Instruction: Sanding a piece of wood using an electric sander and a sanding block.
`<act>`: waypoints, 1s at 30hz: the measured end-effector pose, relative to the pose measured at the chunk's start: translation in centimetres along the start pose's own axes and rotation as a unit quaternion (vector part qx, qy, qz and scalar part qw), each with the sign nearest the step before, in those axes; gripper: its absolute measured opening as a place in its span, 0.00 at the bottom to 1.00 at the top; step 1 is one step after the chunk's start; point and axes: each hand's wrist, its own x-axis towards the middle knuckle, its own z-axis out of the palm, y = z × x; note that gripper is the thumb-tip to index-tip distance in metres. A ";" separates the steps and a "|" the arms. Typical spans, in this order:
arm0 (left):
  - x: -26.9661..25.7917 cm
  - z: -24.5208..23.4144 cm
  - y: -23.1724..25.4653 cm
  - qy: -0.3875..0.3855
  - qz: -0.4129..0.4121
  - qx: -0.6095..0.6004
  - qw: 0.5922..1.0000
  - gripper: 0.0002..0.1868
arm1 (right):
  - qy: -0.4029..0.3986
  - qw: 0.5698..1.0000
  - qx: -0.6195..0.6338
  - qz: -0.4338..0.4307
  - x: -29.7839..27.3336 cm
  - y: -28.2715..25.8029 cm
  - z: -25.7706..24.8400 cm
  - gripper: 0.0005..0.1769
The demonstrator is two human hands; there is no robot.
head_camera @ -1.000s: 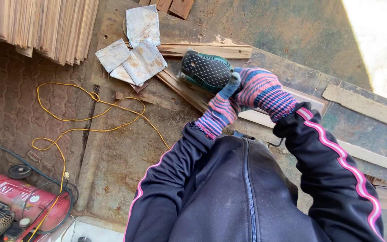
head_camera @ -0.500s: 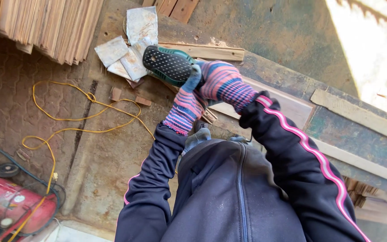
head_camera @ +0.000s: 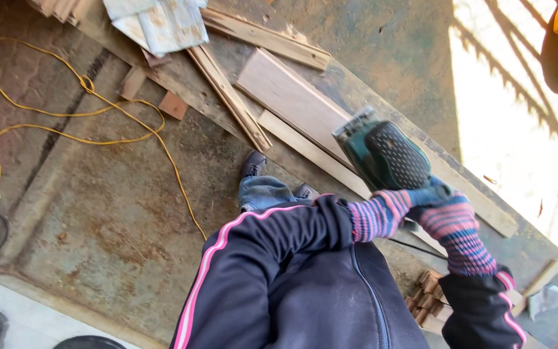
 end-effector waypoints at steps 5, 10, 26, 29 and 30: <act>9.1 2.5 -8.7 -0.023 -0.005 0.191 0.981 0.59 | 0.066 0.996 0.060 -0.022 -2.6 11.7 3.6 0.33; 8.7 4.8 -10.3 -0.013 -0.005 0.330 0.944 0.50 | 0.022 0.999 0.014 0.025 -4.0 15.2 4.0 0.32; 8.4 1.9 -9.9 0.026 0.178 0.845 0.504 0.48 | -0.035 0.994 0.092 -0.037 -0.5 15.3 4.4 0.33; 9.1 0.6 -10.2 0.013 0.259 0.787 0.560 0.45 | -0.044 0.997 0.062 0.023 -0.4 13.7 3.8 0.32; 9.4 0.0 -10.3 0.006 0.298 0.754 0.585 0.44 | -0.046 0.998 0.034 0.019 -0.3 13.1 3.5 0.32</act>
